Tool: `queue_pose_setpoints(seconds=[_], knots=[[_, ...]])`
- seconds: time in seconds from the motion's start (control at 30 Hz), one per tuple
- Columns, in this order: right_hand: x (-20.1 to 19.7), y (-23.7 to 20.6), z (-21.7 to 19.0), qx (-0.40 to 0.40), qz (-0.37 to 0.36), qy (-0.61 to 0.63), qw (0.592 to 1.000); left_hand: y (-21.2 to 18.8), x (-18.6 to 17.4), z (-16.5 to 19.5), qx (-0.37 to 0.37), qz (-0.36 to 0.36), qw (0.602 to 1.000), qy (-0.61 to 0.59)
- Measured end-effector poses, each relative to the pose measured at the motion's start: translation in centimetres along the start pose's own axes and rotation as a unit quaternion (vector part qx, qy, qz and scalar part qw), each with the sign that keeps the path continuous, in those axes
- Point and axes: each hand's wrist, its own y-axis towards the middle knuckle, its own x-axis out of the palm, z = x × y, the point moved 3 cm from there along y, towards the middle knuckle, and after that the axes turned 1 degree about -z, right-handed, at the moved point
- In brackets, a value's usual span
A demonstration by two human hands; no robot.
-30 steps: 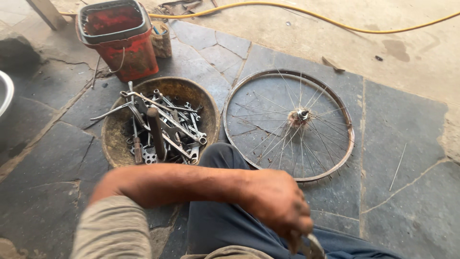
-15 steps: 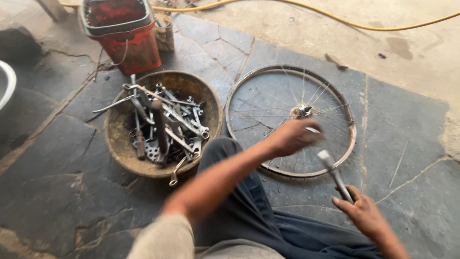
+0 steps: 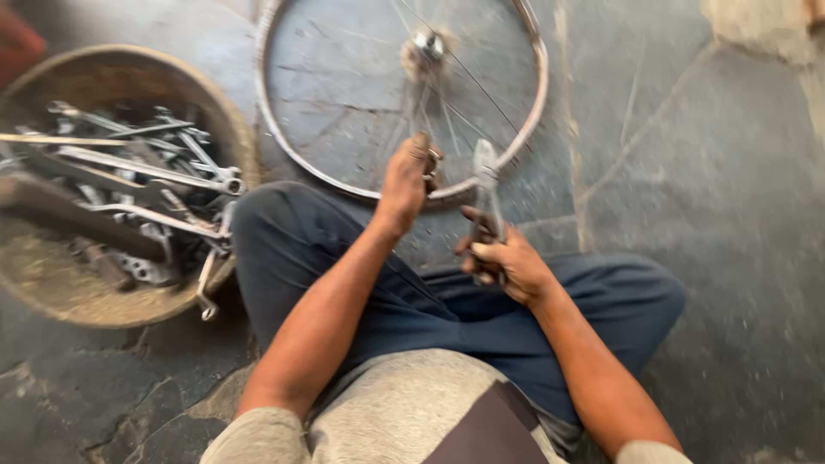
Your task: The person sits on the floor and uses a spoke wrench to tighten the nipples on a bicycle wheel rim. They rotate the wheel to access different spokes and continue tightening them one by one.
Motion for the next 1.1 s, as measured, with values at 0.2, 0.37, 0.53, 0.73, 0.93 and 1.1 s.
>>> queue_pose_setpoints(seconds=[0.2,0.37,0.53,0.73,0.93,1.1], knots=[[1.8,0.0,-0.6,0.002,0.048,-0.145,0.988,-2.2,1.7,3.3,0.020,-0.031,0.998,0.045],[2.1,0.0,-0.3,-0.116,0.117,-0.375,0.912,-2.7,2.6,3.0,0.043,-0.030,0.997,0.052],[2.6,0.0,-0.5,-0.149,0.175,-0.450,0.863,-2.9,2.8,2.4,0.027,-0.031,0.992,0.122],[3.4,-0.4,-1.3,-0.195,0.216,-0.537,0.792,-2.7,2.5,1.3,0.031,-0.021,0.987,0.153],[3.6,-0.1,-0.7,-0.284,0.231,-0.541,0.757,-1.9,1.4,-0.3,-0.042,-0.022,0.993,0.104],[3.5,1.7,-0.9,-0.278,0.242,-0.544,0.754,-0.3,0.5,0.0,-0.127,-0.092,0.984,0.084]])
